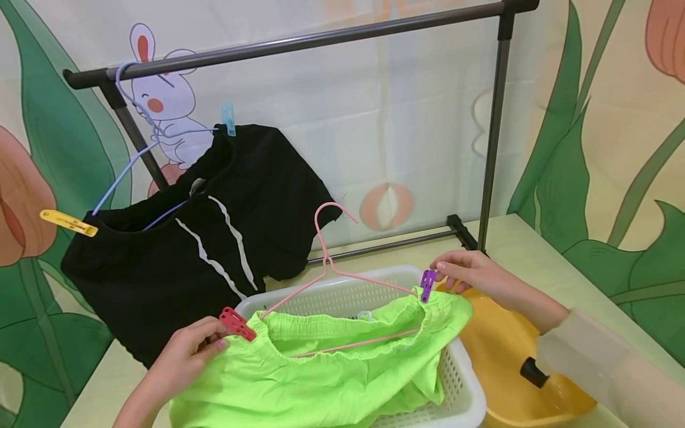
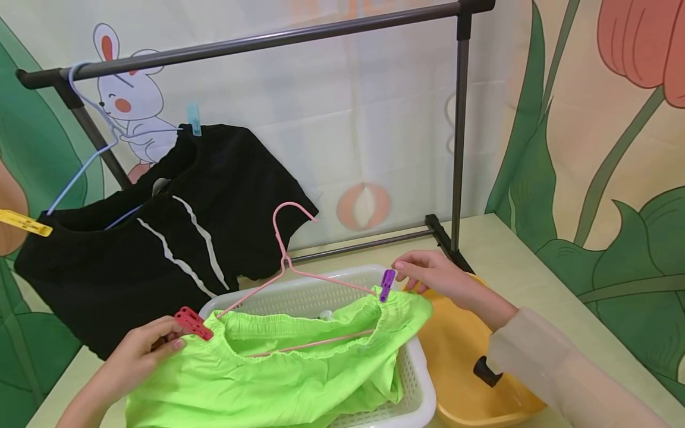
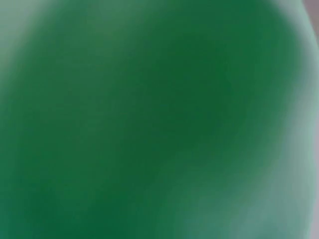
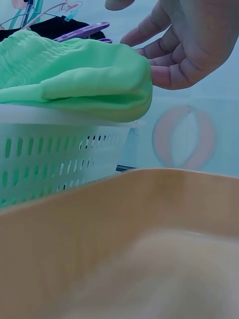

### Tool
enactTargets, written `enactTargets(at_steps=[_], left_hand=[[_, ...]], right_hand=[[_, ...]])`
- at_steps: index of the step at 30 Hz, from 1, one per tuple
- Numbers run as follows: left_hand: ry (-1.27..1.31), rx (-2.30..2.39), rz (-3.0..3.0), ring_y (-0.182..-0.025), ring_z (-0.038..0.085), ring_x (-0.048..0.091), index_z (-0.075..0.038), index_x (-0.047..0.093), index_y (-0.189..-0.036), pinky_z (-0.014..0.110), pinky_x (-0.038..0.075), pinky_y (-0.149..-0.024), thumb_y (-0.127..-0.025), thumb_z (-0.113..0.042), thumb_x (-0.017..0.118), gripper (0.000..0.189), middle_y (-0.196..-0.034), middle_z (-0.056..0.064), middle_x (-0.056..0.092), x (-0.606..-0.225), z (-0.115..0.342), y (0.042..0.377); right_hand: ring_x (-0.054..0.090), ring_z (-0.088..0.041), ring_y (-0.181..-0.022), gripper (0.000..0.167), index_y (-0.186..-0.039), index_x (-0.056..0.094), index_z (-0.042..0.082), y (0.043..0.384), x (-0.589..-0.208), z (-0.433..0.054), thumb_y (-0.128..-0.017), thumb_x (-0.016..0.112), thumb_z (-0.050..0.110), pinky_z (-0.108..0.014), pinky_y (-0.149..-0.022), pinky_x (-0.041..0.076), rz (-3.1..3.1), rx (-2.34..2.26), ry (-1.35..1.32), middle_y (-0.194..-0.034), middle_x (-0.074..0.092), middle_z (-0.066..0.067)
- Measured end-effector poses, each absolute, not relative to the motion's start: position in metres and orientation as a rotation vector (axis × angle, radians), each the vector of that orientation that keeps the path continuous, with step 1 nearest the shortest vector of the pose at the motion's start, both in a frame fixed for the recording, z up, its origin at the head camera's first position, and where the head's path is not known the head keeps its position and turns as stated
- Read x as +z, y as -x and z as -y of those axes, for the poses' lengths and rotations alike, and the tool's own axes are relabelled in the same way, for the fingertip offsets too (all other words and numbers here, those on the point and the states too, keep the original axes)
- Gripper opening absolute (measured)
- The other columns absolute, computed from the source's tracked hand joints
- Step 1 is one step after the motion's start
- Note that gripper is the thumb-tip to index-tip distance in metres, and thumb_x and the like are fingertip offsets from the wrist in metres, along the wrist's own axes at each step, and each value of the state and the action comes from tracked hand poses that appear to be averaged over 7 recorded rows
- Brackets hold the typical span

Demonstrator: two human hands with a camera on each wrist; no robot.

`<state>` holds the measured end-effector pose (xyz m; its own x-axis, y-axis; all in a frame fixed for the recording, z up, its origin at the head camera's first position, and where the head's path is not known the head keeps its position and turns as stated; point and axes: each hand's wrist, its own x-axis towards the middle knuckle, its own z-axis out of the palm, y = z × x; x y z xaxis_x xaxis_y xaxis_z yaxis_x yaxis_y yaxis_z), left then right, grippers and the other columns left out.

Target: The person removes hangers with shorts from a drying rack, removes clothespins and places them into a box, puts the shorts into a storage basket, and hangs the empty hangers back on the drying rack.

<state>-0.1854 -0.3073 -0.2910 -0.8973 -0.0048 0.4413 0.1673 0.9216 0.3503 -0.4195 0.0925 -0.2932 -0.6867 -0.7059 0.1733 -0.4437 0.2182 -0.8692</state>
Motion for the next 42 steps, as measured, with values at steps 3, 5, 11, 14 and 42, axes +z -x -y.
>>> enactTargets(at_steps=[3, 5, 11, 14, 42], left_hand=[[0.114, -0.521, 2.619, -0.07, 0.002, 0.043, -0.012, 0.061, -0.077, 0.018, 0.038, -0.06, -0.076, 0.002, 0.063, 0.014, -0.081, -0.004, 0.055, -0.2912, 0.3069, 0.1849], [0.128, -0.508, 2.591, -0.07, 0.002, 0.043, -0.012, 0.061, -0.077, 0.018, 0.038, -0.06, -0.075, 0.003, 0.064, 0.016, -0.081, -0.005, 0.056, -0.2918, 0.3065, 0.1846], [0.186, -0.467, 2.485, -0.069, 0.0, 0.043, -0.011, 0.062, -0.076, 0.015, 0.037, -0.059, -0.071, 0.008, 0.065, 0.02, -0.081, -0.005, 0.056, -0.2947, 0.3054, 0.184], [0.186, -0.453, 2.466, -0.069, 0.001, 0.043, -0.01, 0.063, -0.076, 0.015, 0.037, -0.06, -0.07, 0.009, 0.065, 0.021, -0.08, -0.005, 0.056, -0.2952, 0.3049, 0.184], [0.098, -0.487, 2.503, -0.072, 0.002, 0.046, -0.011, 0.064, -0.078, 0.018, 0.042, -0.063, -0.072, 0.007, 0.065, 0.018, -0.082, -0.004, 0.059, -0.2959, 0.3052, 0.1834]], right_hand=[[0.057, -0.025, -0.082, 0.04, -0.115, 0.052, 0.001, 0.4213, -0.2932, -0.0906, -0.091, 0.047, 0.033, -0.029, -0.07, 0.048, -2.208, -1.446, 1.081, -0.098, 0.059, -0.01], [0.057, -0.023, -0.08, 0.04, -0.114, 0.052, 0.0, 0.4218, -0.2928, -0.0893, -0.091, 0.047, 0.033, -0.028, -0.067, 0.048, -2.182, -1.443, 1.083, -0.095, 0.06, -0.006], [0.053, -0.014, -0.07, 0.042, -0.114, 0.052, -0.004, 0.4224, -0.2911, -0.0869, -0.09, 0.049, 0.03, -0.023, -0.06, 0.044, -2.108, -1.389, 1.109, -0.08, 0.06, 0.001], [0.051, -0.012, -0.068, 0.041, -0.112, 0.053, -0.005, 0.422, -0.2904, -0.0867, -0.09, 0.049, 0.03, -0.022, -0.058, 0.043, -2.095, -1.364, 1.126, -0.076, 0.058, 0.001], [0.051, -0.009, -0.062, 0.027, -0.099, 0.058, -0.004, 0.4185, -0.2927, -0.0878, -0.088, 0.053, 0.02, -0.025, -0.059, 0.044, -2.049, -1.466, 1.169, -0.07, 0.06, 0.006]])
